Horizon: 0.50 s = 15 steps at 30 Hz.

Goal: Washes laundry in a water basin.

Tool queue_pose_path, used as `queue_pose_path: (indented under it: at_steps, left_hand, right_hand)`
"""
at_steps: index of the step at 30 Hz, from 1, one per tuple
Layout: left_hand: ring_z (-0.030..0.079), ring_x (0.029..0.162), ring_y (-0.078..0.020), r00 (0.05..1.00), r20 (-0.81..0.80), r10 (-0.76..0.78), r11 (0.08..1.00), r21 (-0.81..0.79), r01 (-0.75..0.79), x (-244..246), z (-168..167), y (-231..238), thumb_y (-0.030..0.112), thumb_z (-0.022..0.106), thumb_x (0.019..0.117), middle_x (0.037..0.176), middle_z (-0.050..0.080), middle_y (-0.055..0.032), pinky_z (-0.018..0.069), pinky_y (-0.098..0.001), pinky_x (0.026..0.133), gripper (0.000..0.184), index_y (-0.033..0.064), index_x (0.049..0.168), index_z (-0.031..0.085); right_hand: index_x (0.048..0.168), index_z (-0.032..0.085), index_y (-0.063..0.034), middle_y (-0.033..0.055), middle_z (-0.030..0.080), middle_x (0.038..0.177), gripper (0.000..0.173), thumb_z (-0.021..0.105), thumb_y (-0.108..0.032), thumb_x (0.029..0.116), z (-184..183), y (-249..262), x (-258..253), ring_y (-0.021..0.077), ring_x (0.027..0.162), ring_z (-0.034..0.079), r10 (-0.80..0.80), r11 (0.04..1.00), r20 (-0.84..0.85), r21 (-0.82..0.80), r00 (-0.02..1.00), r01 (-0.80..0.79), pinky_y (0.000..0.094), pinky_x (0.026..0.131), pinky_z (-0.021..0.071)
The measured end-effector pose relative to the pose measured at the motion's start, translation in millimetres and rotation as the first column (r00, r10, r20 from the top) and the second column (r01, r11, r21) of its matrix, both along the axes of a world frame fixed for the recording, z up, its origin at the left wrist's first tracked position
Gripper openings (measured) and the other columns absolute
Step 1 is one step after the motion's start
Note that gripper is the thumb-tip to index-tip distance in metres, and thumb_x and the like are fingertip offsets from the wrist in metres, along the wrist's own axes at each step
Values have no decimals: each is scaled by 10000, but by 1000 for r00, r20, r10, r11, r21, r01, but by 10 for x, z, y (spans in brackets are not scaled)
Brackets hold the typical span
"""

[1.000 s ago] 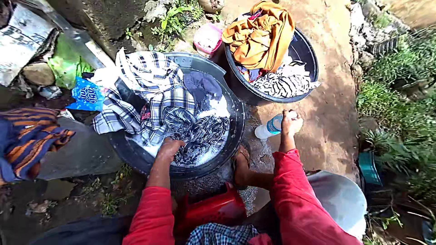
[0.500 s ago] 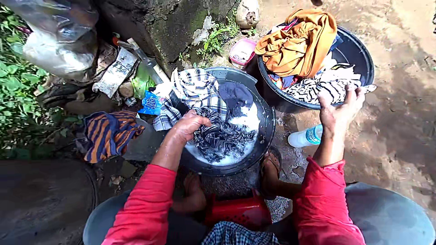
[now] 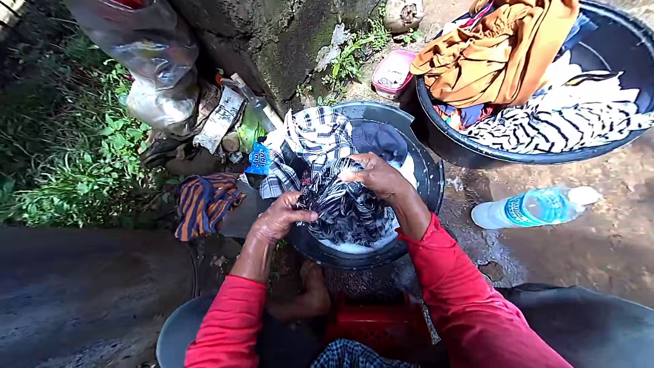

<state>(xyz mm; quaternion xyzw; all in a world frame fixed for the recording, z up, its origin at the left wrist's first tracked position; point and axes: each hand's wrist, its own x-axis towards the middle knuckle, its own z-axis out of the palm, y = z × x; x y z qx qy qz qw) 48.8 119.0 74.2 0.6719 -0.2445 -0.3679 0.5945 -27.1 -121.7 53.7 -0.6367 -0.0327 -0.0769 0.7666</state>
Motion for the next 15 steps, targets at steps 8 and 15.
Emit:
queue_pose_path:
  at_steps: [8, 15]
  left_hand:
    - [709, 795, -74, 931, -92, 354, 933, -28, -358, -105, -10, -154, -23, 518, 986, 956, 731, 20, 614, -265, 704, 267, 129, 1196, 583]
    - [710, 749, -76, 984, -128, 127, 990, 73, -118, -1, -56, -74, -97, 628, 886, 886, 752, -10, 610, -257, 695, 245, 86, 1041, 677]
  right_hand:
    - [1094, 671, 18, 13, 703, 925, 303, 772, -127, 848, -318, -35, 46, 1, 830, 646, 375, 900, -179, -162, 909, -404, 218, 801, 556]
    - [1082, 633, -10, 3, 705, 927, 195, 677, 46, 901, -345, 54, 13, 21, 838, 665, 270, 963, -236, 83, 933, -258, 221, 823, 565]
